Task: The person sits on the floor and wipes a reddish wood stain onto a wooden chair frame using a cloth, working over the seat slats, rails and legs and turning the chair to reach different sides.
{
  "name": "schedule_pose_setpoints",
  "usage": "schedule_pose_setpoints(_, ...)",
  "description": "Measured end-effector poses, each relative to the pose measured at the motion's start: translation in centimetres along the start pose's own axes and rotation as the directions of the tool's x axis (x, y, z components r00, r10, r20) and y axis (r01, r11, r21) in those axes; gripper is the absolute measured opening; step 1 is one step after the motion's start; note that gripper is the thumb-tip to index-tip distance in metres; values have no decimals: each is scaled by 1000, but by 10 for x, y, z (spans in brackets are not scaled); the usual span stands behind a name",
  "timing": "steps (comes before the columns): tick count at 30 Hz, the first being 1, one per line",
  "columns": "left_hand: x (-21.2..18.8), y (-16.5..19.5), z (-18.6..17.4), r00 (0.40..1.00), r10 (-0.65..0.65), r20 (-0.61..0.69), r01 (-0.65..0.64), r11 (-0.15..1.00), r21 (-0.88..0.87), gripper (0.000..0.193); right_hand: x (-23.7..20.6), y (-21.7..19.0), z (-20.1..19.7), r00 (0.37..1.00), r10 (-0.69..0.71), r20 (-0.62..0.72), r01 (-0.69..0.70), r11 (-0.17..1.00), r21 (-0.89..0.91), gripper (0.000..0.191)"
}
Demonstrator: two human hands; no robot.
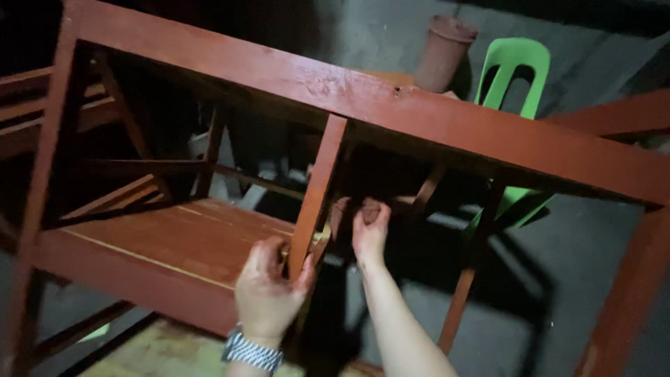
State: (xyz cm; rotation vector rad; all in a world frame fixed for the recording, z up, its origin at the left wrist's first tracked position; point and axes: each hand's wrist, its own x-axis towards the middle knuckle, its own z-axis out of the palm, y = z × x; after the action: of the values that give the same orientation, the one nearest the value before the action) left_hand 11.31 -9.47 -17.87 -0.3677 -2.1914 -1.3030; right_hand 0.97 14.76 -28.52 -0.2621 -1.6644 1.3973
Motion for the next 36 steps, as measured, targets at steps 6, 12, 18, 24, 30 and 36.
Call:
schedule_pose_setpoints(6, -1, -14, 4, 960, 258, -110, -280, 908, -312, 67, 33, 36, 15, 966, 197, 165, -239, 925, 294, 18)
schedule_pose_setpoints(12, 9, -3, -12, 959, -186, 215, 204, 977, -62, 80, 62, 46, 35, 971, 194, 138, -200, 979, 38, 20)
schedule_pose_setpoints(18, 8, -2, -16, 988, -98, 117, 112, 987, -113, 76, 105, 54, 70, 986, 80, 149, -52, 982, -184, 23)
schedule_pose_setpoints(24, 4, -19, -2, 962, 261, -78, -272, 927, -258, 61, 89, 95, 84, 918, 120, 379, 18, 939, -343, 27)
schedule_pose_setpoints(30, 1, -16, -4, 998, 64, 11, -63, 997, -49, 60, 30, 104, 51, 810, 155, 565, 309, 707, -636, 31)
schedule_pose_setpoints(36, 5, -15, -10, 995, 93, 25, -92, 994, -64, 56, -12, 75, 24, 635, 60, 770, 648, 502, -573, 34)
